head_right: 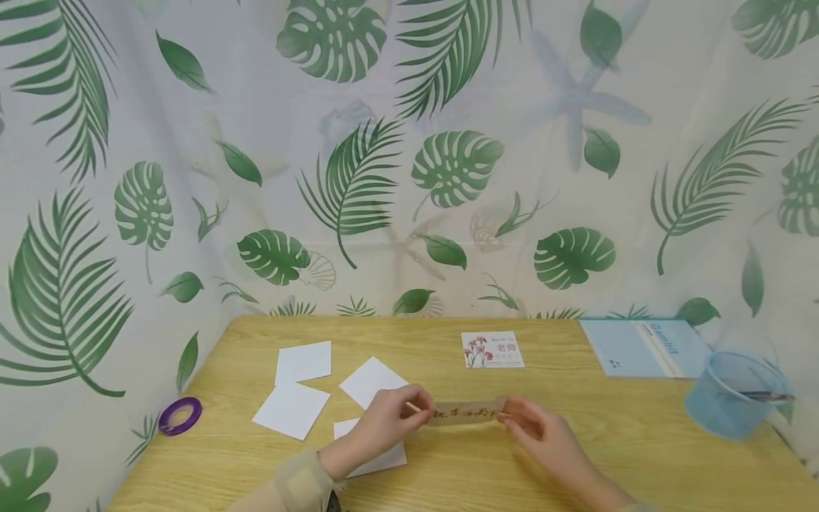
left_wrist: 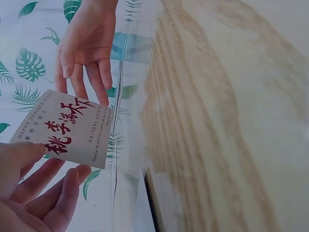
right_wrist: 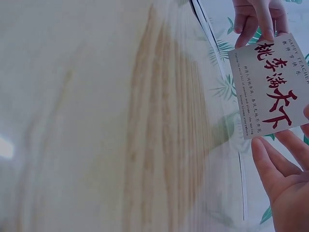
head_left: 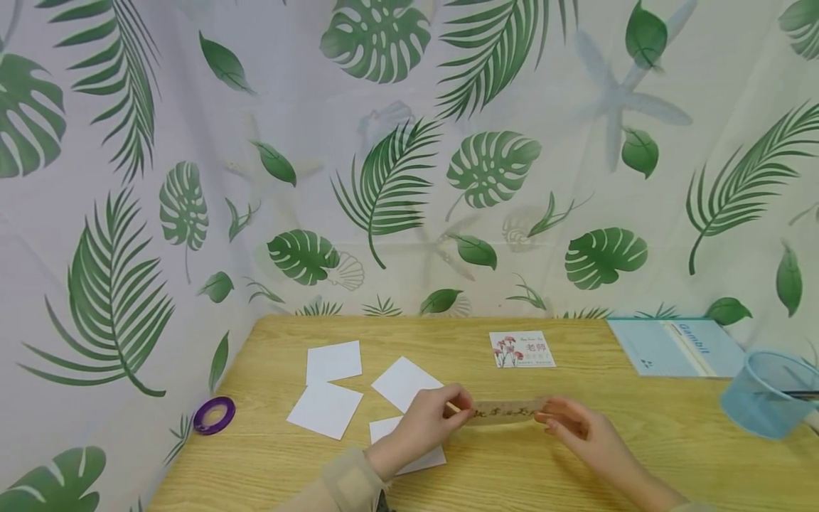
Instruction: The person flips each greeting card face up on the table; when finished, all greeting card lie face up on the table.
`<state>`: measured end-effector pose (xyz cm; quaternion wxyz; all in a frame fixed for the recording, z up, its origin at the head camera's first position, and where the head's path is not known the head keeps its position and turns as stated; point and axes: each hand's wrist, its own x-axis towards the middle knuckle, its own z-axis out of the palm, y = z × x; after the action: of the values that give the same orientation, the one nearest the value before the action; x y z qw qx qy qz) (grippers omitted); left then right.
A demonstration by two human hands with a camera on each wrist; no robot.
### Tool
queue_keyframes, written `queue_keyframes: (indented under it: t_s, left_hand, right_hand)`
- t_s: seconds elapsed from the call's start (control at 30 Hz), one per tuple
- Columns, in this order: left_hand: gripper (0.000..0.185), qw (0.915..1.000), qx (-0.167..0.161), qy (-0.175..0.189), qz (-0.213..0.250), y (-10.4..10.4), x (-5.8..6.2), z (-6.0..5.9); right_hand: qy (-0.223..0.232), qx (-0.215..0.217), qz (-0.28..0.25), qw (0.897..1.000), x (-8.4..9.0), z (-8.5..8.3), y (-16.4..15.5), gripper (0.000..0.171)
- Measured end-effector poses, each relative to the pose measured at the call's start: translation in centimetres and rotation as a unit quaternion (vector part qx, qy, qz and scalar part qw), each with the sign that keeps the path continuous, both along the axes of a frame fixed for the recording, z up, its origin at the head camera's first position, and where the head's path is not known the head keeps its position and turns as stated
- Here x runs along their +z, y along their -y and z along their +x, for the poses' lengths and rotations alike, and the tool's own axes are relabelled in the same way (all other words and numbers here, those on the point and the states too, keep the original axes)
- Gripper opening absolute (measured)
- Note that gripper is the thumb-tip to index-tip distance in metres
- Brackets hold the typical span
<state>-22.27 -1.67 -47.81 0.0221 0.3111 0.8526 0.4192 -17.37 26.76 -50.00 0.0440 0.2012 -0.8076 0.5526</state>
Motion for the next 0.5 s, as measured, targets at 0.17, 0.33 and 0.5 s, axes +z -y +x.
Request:
queue_keyframes:
  t_s: [0.17,0.33,0.5]
  left_hand:
    - [0.004,0.9994,0.024,-0.007,0.023,-0.14,0.01,0.02]
    - [0.005,0.9977,0.045,0.008,0.051,-0.27,0.01,-0.08]
    - [0.005,0.9959,0.063,0.005,0.065,-0.56,-0.09,-0.12]
  right_hand:
    - [-0.005,-0.002,-0.016,1.000,-0.06,-0.02,0.06,0.040]
    - [0.012,-0.019,-0.011,1.000,-0.04,-0.01,0.06,0.040]
    - [0.009,-0.036,-0.008,0.999,-0.20,-0.03,0.07,0.040]
